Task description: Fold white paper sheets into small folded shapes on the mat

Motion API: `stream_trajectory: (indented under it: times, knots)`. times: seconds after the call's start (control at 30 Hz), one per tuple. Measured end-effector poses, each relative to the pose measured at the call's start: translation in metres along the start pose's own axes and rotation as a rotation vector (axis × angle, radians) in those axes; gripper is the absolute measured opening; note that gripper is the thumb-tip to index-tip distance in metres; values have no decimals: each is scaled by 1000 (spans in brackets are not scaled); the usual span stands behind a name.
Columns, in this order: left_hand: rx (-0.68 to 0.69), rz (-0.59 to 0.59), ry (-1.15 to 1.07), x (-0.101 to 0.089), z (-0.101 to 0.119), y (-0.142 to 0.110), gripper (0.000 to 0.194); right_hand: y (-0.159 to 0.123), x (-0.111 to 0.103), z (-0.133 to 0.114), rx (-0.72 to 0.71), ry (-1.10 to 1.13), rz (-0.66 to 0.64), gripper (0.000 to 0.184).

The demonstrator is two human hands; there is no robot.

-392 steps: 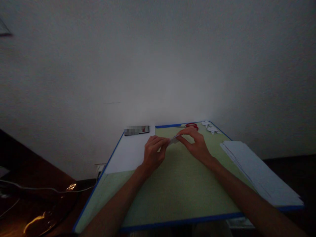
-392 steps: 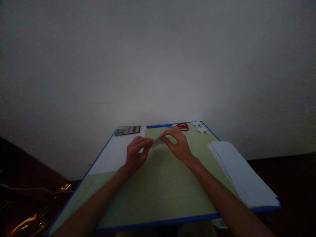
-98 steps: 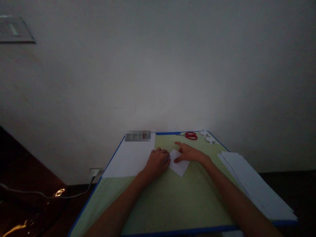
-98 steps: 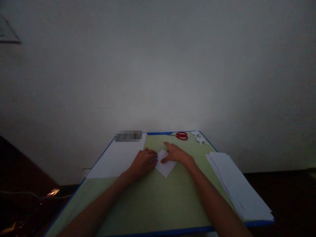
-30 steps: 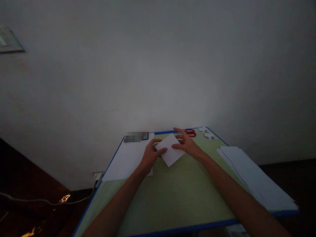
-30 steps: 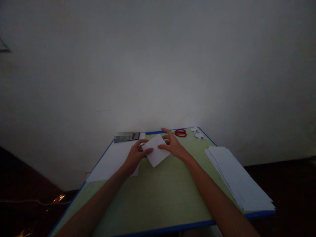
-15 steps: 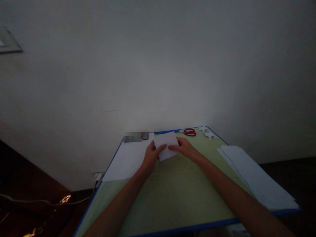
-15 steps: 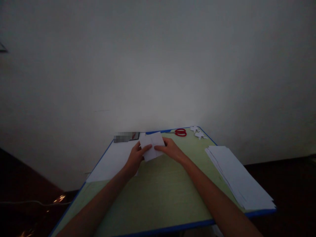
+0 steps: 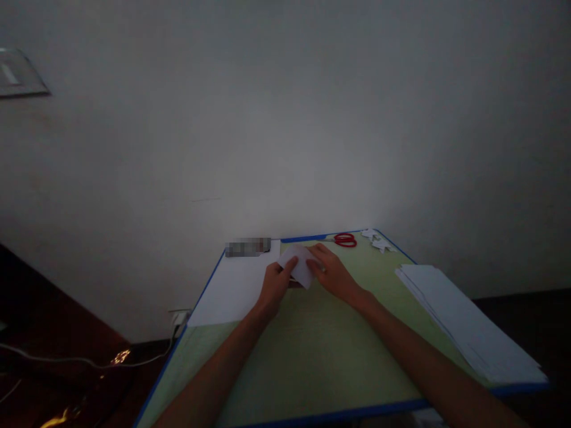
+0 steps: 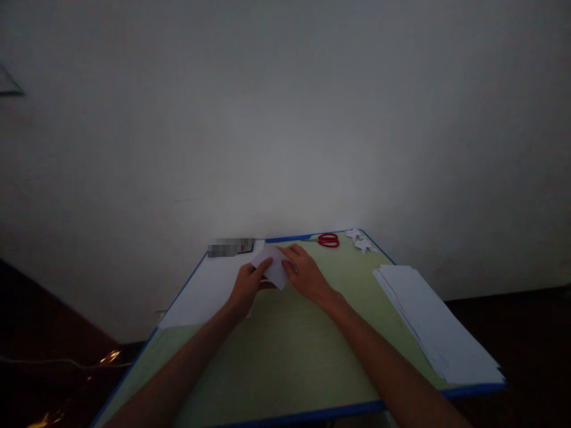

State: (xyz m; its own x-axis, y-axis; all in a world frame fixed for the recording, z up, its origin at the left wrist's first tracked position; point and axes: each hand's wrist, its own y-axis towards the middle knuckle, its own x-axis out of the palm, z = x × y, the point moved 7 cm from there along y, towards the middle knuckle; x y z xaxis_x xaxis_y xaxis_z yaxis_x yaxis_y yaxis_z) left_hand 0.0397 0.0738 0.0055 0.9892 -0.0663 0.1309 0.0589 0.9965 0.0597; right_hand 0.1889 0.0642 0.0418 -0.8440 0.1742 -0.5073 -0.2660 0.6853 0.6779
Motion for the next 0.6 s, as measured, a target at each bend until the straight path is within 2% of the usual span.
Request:
stream_trajectory:
  times: [0.1, 0.2, 0.37, 0.47, 0.6]
  knots:
    - [-25, 9, -33, 1, -2, -1, 40, -3, 5, -11, -102, -102, -35, 48]
    - [-26, 8, -51, 2, -2, -2, 38, -6, 10, -22, -172, -228, -47, 53]
    - [6, 53, -102, -2, 0, -3, 34, -11, 17, -34, -154, -375, -45, 62]
    - [1, 50, -156, -2, 0, -2, 40, -12, 23, -36, -151, -431, -86, 70]
    - [-48, -28, -235, 5, 3, -3, 55, -12, 24, -30, -152, -396, -90, 64]
